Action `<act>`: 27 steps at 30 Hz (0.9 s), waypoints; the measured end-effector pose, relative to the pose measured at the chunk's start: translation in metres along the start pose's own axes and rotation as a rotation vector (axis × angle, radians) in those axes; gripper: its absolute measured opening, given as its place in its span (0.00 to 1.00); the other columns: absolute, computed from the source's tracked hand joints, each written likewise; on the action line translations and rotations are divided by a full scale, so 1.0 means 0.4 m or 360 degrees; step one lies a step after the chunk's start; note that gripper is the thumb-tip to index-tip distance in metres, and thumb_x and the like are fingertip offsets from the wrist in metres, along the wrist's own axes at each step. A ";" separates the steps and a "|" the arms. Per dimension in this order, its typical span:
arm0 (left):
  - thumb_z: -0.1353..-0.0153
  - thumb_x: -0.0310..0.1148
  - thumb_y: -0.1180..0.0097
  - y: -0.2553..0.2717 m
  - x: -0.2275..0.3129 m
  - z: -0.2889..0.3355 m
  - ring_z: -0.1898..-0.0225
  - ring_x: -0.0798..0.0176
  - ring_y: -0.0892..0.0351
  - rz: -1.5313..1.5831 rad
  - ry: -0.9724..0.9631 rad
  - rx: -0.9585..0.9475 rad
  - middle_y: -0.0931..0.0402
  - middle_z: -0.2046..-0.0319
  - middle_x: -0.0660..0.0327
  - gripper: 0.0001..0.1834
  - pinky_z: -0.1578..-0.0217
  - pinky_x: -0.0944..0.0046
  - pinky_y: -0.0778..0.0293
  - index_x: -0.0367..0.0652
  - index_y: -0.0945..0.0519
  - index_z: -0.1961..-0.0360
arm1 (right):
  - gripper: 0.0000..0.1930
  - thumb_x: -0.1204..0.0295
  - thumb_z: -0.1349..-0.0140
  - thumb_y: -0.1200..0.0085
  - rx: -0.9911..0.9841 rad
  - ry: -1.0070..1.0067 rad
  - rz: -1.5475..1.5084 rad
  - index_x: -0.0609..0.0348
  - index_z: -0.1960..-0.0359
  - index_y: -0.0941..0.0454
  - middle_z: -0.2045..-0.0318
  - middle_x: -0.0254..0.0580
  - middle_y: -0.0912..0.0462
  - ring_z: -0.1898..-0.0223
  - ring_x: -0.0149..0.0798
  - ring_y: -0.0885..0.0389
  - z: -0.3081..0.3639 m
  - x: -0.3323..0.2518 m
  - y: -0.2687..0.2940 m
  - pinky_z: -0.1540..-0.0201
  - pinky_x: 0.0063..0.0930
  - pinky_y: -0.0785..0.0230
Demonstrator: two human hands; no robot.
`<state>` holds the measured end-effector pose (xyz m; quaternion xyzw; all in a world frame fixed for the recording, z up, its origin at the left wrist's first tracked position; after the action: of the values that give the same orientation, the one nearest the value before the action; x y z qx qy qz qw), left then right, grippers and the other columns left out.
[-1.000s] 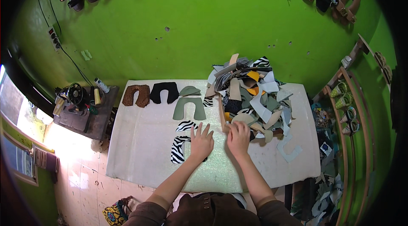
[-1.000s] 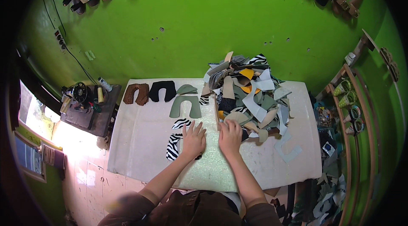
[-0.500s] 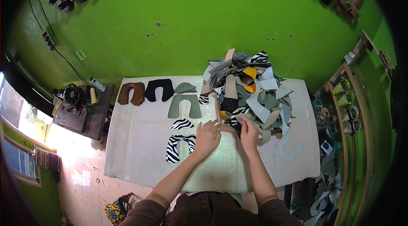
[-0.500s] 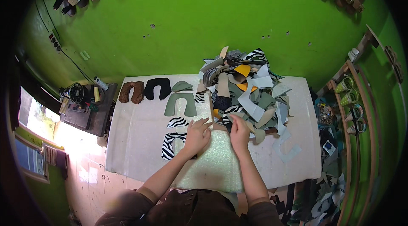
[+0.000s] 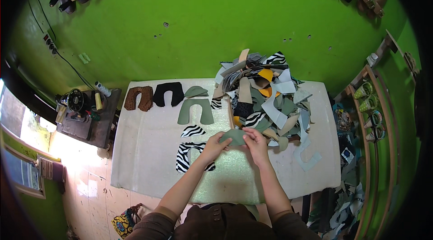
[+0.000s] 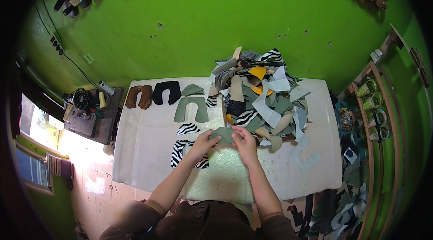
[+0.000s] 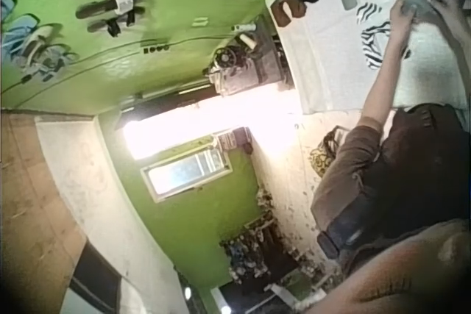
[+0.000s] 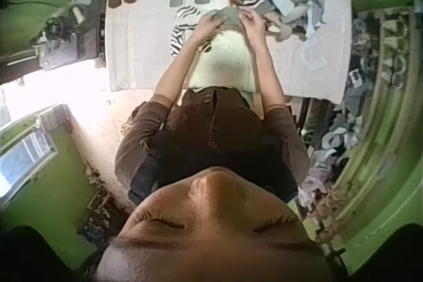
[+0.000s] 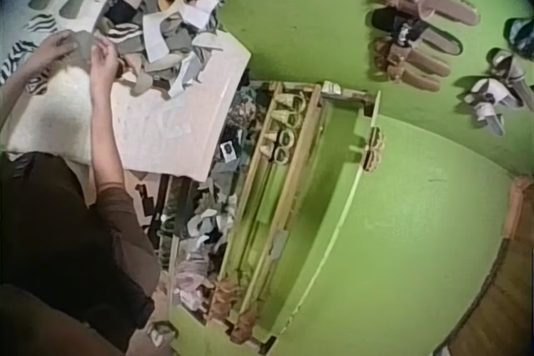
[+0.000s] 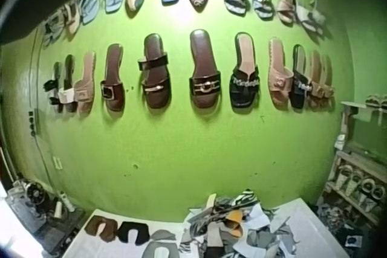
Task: Sorting and arranging cut shoe upper components with various patterns on a workbench.
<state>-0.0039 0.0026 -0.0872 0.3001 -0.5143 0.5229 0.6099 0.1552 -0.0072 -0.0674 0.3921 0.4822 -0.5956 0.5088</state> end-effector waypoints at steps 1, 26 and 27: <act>0.43 0.33 0.45 0.022 -0.008 0.008 0.73 0.73 0.28 -0.0091 -0.0035 0.0107 0.26 0.70 0.60 0.16 0.71 0.74 0.31 0.33 0.28 0.59 | 0.14 0.78 0.41 0.52 -0.0007 -0.0005 -0.0001 0.61 0.52 0.31 0.60 0.37 0.24 0.61 0.25 0.26 -0.005 0.020 -0.005 0.65 0.17 0.30; 0.47 0.36 0.48 0.515 0.094 -0.368 0.70 0.50 0.23 -0.1397 -0.0188 0.0884 0.24 0.73 0.50 0.12 0.68 0.56 0.29 0.37 0.23 0.68 | 0.13 0.74 0.51 0.53 0.0067 0.0255 0.1676 0.55 0.62 0.24 0.66 0.50 0.21 0.62 0.50 0.22 -0.624 0.047 -0.363 0.60 0.39 0.30; 0.48 0.36 0.48 0.525 0.089 -0.385 0.73 0.50 0.24 -0.1483 -0.0197 0.0858 0.25 0.76 0.50 0.11 0.70 0.56 0.30 0.37 0.24 0.71 | 0.13 0.74 0.51 0.53 0.0063 0.0244 0.1678 0.55 0.62 0.24 0.66 0.50 0.21 0.62 0.50 0.22 -0.640 0.053 -0.370 0.60 0.39 0.30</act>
<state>-0.1571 0.2109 -0.1344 0.6724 -0.2093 0.2918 0.6472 -0.0001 0.2397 -0.1201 0.6332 0.2442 -0.2379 0.6949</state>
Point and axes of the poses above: each hand's wrist, its own z-axis away from the middle knuckle, its own y-axis out of the back of the hand, x = y × z, the point moved 3 cm from there along -z, towards the middle knuckle
